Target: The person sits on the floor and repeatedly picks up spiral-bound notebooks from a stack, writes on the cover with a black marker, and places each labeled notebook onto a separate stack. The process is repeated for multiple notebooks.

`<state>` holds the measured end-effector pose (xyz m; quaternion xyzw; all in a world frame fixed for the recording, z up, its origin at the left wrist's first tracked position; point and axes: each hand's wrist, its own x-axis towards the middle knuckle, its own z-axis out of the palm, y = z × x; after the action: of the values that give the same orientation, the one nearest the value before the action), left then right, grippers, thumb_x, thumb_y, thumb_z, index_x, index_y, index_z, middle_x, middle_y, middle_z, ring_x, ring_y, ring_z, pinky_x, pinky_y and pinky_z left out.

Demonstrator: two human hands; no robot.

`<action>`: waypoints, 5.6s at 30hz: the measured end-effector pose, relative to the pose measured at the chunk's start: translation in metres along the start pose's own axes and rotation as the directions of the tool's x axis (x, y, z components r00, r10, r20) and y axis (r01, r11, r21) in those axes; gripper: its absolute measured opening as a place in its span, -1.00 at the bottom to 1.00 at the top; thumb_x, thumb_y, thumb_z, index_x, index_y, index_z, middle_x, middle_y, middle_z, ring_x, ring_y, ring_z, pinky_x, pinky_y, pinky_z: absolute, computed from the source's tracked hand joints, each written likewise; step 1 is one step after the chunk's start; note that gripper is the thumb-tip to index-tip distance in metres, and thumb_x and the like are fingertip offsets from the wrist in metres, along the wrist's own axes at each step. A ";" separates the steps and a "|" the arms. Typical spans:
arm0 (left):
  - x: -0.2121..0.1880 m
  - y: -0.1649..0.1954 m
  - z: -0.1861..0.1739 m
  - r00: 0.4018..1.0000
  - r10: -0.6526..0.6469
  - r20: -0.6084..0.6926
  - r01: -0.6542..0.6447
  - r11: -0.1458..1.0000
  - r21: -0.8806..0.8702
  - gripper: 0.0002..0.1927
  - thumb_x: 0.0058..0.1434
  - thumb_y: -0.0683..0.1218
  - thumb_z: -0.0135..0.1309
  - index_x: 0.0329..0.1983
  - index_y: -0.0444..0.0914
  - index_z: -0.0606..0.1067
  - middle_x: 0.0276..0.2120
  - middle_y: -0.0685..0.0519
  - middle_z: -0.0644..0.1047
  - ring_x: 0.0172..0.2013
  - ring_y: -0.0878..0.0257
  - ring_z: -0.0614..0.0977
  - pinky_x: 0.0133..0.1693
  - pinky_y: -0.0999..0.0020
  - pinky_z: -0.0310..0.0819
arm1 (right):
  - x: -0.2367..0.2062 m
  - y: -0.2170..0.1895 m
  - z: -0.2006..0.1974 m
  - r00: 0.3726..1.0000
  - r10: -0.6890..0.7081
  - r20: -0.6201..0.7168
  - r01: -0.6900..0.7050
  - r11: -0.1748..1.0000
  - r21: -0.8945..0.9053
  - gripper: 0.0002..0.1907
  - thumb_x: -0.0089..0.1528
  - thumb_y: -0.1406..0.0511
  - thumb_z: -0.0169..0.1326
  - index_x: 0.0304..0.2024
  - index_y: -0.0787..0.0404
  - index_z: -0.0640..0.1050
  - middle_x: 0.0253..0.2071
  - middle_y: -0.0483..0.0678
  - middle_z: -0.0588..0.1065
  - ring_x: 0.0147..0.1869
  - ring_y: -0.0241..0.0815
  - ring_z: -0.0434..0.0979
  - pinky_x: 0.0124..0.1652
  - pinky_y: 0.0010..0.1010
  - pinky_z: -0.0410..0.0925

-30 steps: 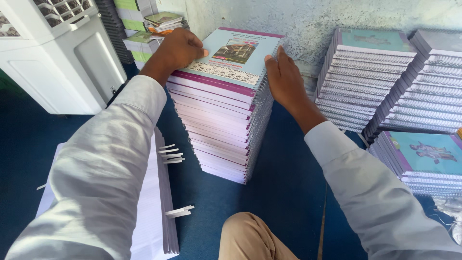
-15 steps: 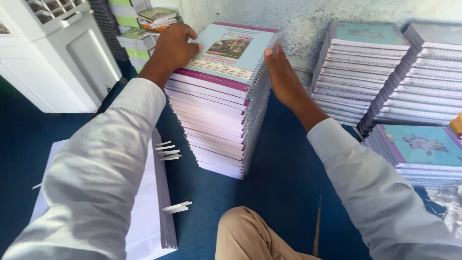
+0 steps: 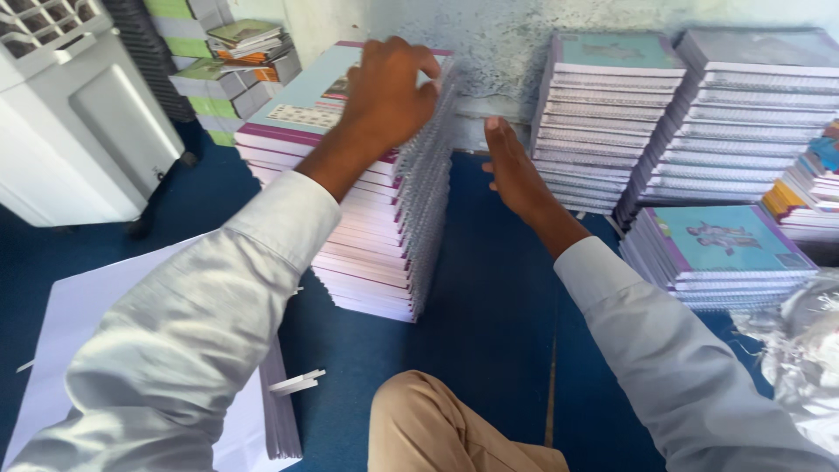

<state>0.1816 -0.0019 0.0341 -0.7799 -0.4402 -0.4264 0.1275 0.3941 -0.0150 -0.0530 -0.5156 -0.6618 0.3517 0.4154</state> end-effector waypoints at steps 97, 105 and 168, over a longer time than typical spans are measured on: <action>-0.162 0.329 0.613 0.031 -0.356 0.934 0.777 -0.580 -0.247 -0.73 0.16 -0.10 0.17 -0.15 -0.36 0.51 -0.37 0.04 0.37 -0.39 0.25 0.45 -0.24 0.13 0.68 | -0.181 0.444 -0.305 0.823 0.477 -0.309 -0.568 0.711 -0.414 -0.38 0.14 0.01 0.22 0.12 0.25 0.54 0.14 0.19 0.50 0.27 0.17 0.46 0.20 -0.11 0.32; -0.188 0.302 0.569 0.207 -0.201 0.957 0.689 -0.664 -0.289 -0.70 0.18 -0.19 0.08 -0.07 -0.39 0.35 -0.13 -0.20 0.48 -0.16 -0.02 0.65 -0.09 0.05 0.71 | -0.174 0.410 -0.276 0.835 0.105 -0.540 -0.470 0.645 -0.602 -0.36 0.08 0.31 0.28 0.22 0.18 0.43 0.16 0.10 0.39 0.32 0.16 0.36 0.26 -0.06 0.23; -0.310 0.124 0.377 0.376 -0.365 0.852 0.866 -0.188 -0.462 -0.39 -0.02 -0.11 0.33 0.12 -0.34 0.43 -0.14 -0.24 0.64 -0.18 -0.02 0.75 -0.17 0.13 0.75 | -0.133 0.392 -0.110 0.763 0.646 -0.027 -0.621 0.743 0.251 -0.15 0.05 0.14 0.32 0.30 0.35 0.33 0.11 0.26 0.52 0.16 0.17 0.58 0.12 -0.03 0.43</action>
<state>0.4112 -0.0362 -0.4124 -0.4067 -0.4476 -0.4030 -0.6869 0.6642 -0.0541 -0.3835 -0.6775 -0.3780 0.5157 0.3635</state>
